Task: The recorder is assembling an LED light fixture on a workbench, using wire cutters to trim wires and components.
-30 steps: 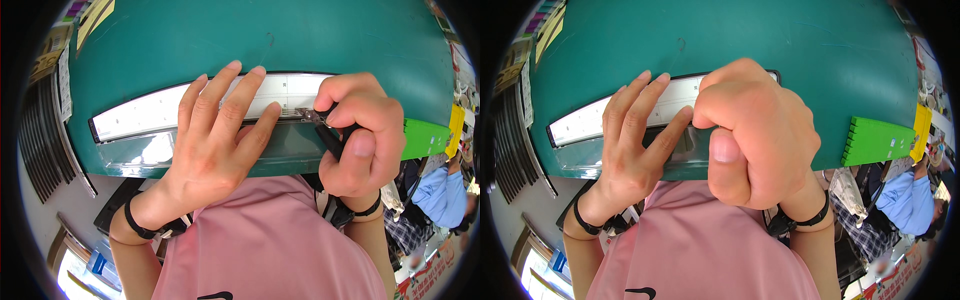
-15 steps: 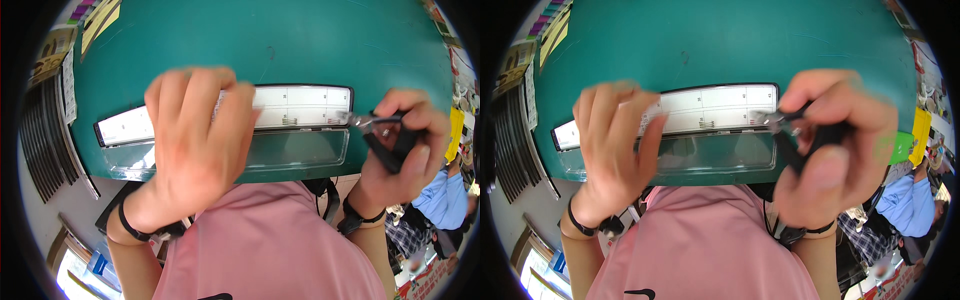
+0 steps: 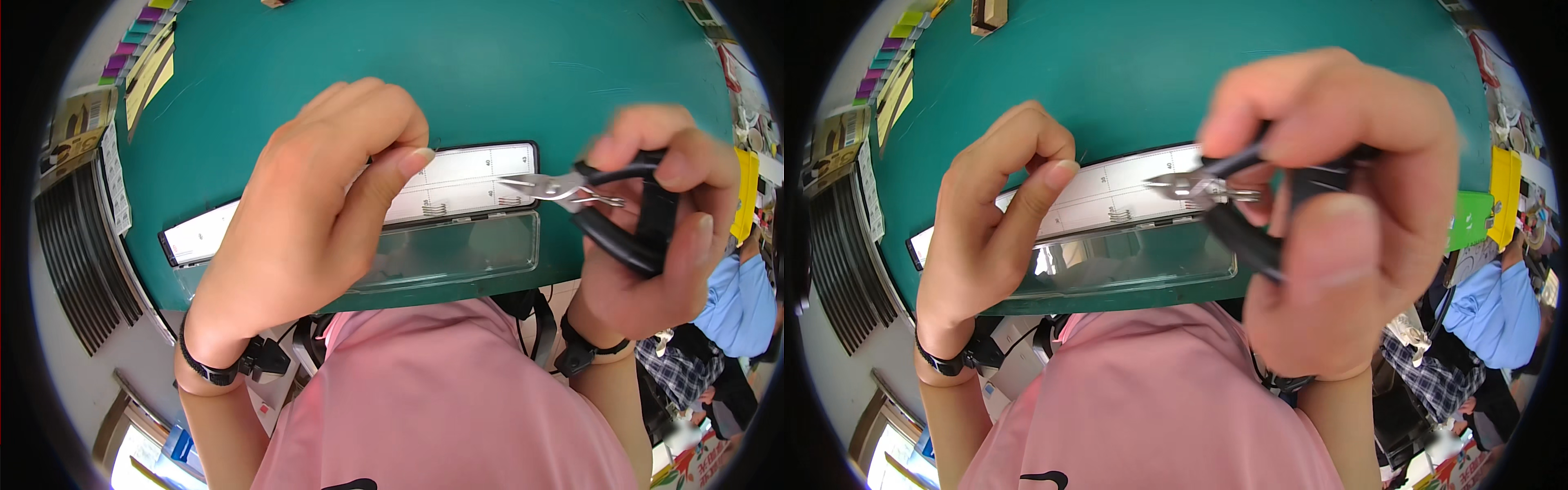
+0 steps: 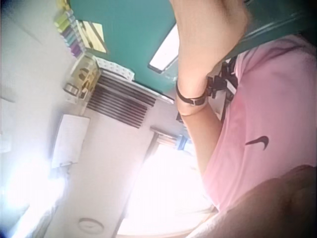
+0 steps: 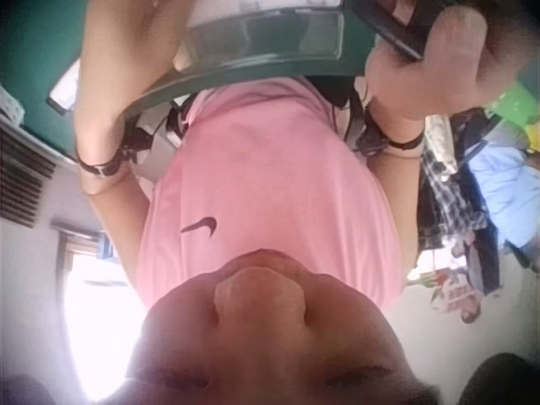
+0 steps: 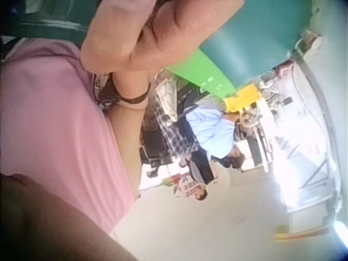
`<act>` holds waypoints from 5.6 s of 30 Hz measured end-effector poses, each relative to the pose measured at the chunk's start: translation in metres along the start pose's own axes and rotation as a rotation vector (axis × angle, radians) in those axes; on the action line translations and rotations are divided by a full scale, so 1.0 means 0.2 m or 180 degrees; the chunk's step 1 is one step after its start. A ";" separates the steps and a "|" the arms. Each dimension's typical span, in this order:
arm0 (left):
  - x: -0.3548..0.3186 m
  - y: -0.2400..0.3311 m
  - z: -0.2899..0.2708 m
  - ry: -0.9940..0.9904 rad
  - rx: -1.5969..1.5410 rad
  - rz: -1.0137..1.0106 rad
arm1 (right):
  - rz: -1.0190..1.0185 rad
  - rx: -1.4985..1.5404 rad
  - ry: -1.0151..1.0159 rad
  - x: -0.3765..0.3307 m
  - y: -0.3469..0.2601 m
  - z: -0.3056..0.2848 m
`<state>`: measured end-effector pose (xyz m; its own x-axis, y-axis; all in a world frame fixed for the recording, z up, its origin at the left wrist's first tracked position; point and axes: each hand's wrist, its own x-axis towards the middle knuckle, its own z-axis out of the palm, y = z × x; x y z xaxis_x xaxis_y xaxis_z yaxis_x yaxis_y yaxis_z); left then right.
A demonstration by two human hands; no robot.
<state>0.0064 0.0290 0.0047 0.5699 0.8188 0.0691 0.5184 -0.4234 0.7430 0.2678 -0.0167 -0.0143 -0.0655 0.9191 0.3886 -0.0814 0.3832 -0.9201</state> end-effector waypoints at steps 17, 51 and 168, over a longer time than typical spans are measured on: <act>-0.03 -0.01 0.00 -0.0503 -0.1141 -0.0305 | -0.0106 0.0258 -0.0030 0.05 0.07 0.12; -0.17 0.07 0.36 0.0121 0.1553 0.0581 | 0.0186 -0.1191 0.0246 -0.11 0.05 0.02; -0.87 -0.43 -0.80 0.0744 -0.0394 -0.1449 | -0.0158 -0.1633 -0.1428 0.27 -0.23 1.21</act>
<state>-0.2391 -0.0160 0.0351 0.1398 0.9798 -0.1428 0.5930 0.0326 0.8045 0.0279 -0.0065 0.0602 -0.4887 0.8147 0.3122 0.3795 0.5207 -0.7648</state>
